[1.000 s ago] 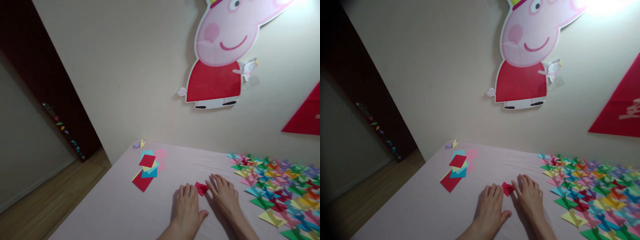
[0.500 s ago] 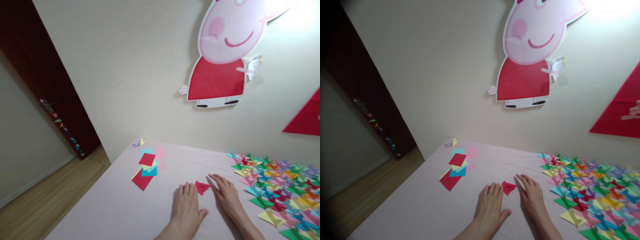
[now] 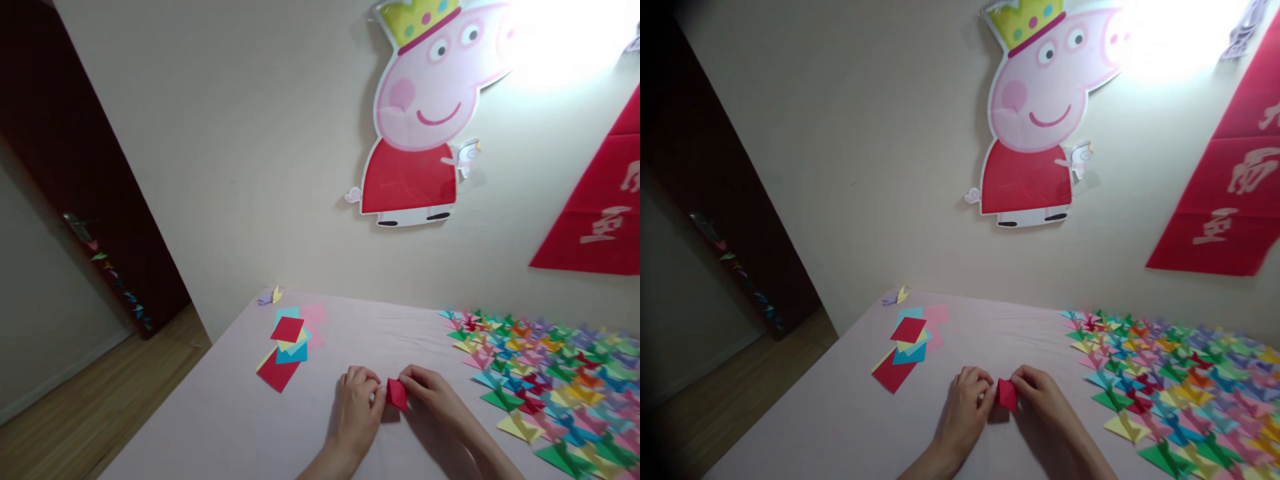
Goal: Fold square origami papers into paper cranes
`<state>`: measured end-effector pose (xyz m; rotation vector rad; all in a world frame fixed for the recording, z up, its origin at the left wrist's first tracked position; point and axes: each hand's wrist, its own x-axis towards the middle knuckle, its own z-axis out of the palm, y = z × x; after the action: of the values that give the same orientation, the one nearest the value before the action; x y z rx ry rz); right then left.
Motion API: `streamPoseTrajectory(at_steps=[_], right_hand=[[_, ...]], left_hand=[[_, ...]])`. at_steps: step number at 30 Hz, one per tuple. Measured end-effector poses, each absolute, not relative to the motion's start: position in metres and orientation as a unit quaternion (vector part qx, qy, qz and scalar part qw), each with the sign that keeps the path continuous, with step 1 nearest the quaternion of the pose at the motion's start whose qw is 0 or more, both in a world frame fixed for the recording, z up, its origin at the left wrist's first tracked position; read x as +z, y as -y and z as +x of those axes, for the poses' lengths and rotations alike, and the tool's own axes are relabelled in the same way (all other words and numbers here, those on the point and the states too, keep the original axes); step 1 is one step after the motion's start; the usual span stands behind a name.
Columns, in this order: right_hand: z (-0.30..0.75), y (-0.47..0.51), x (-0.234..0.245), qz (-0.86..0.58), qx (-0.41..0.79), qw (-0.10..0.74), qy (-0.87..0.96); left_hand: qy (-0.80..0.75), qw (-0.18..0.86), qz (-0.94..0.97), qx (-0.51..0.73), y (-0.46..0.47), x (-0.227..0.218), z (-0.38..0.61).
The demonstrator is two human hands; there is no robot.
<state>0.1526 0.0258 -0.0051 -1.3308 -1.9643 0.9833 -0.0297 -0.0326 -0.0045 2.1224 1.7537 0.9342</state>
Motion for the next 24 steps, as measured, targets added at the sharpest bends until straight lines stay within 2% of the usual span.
streamPoseTrajectory(at_steps=[6, 12, 18, 24], right_hand=[[0.146, -0.036, -0.013, -0.518, 0.299, 0.265, 0.756], [0.153, -0.032, -0.017, -0.505, 0.226, 0.305, 0.775], [0.167, -0.019, -0.013, -0.449, 0.256, 0.261, 0.815], [0.169, -0.021, -0.023, -0.45, 0.284, 0.285, 0.797]], left_hand=[[-0.595, 0.133, 0.722, 0.326, 0.035, -0.004, -0.028], [-0.538, 0.135, 0.777, 0.298, 0.034, -0.008, -0.03], [-0.489, 0.105, 0.822, 0.27, 0.022, -0.011, -0.031], [-0.43, 0.072, 0.868, 0.238, 0.004, -0.014, -0.029]])
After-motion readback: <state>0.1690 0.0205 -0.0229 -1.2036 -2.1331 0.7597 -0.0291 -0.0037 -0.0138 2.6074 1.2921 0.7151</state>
